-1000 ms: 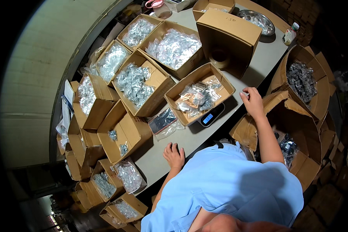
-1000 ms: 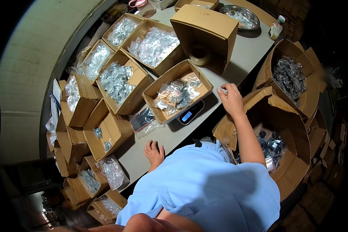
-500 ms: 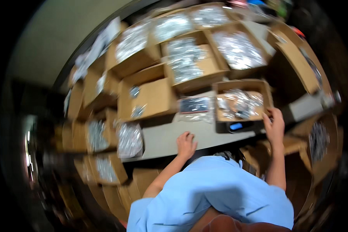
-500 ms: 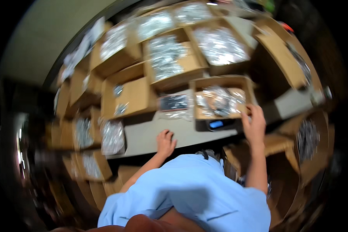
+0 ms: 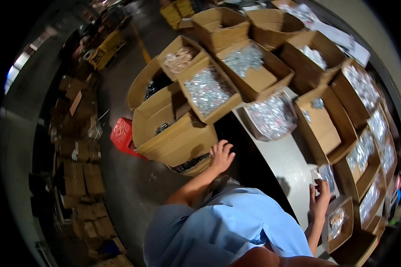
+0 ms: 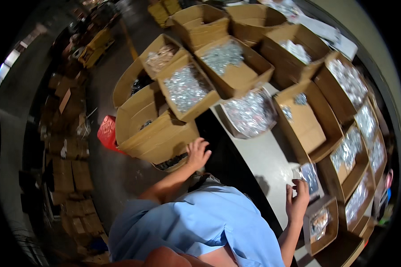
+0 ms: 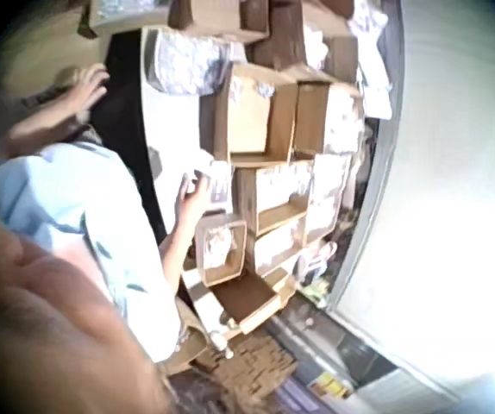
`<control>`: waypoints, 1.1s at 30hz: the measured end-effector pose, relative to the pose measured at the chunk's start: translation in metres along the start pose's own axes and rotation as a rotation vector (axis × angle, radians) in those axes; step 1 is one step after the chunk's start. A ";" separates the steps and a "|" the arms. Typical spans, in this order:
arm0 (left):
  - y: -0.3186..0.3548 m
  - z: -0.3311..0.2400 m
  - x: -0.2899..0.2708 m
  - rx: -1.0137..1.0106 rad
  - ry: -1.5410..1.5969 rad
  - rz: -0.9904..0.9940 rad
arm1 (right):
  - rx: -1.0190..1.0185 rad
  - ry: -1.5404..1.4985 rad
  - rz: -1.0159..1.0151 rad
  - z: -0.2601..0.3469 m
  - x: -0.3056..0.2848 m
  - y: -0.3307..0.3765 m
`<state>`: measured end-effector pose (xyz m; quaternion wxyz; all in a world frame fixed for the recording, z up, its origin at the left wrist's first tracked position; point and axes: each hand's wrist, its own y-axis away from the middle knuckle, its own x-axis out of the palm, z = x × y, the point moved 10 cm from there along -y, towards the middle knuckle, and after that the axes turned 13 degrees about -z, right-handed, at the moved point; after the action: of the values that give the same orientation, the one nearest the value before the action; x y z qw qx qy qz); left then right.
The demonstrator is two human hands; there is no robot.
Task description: The person gathers hardware components including metal rails and small plastic-bagged parts, places them into a long cardboard box, and seals the box with tape. They then move the sealed box to a stack and begin weighing and sorting additional small parts from various bins and boxes into smaller shipping boxes.
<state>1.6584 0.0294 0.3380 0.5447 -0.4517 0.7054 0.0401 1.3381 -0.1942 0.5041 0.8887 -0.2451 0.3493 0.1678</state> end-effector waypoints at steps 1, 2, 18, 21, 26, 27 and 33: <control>-0.009 0.036 -0.021 -0.080 -0.066 -0.065 | -0.046 -0.005 0.046 0.022 0.026 -0.008; -0.018 0.078 -0.039 -0.180 -0.165 -0.086 | -0.065 -0.010 0.087 0.043 0.054 -0.015; -0.049 0.308 -0.100 -0.339 -0.179 0.532 | -0.248 -0.124 0.697 0.307 0.385 0.005; -0.031 0.287 -0.104 -0.357 -0.020 0.708 | -0.284 -0.058 0.696 0.313 0.395 0.016; -0.022 0.277 -0.114 -0.195 0.097 0.536 | -0.374 0.043 0.683 0.325 0.399 0.045; -0.026 0.282 -0.111 -0.216 0.163 0.617 | -0.358 0.049 0.666 0.328 0.398 0.052; -0.034 0.398 -0.043 -0.678 0.604 0.953 | -0.176 0.052 0.508 0.322 0.367 0.118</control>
<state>1.9728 0.2540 0.2269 0.0727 -0.2279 0.8983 0.3685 1.7125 0.1276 0.4130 0.7840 -0.2300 0.4065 0.4089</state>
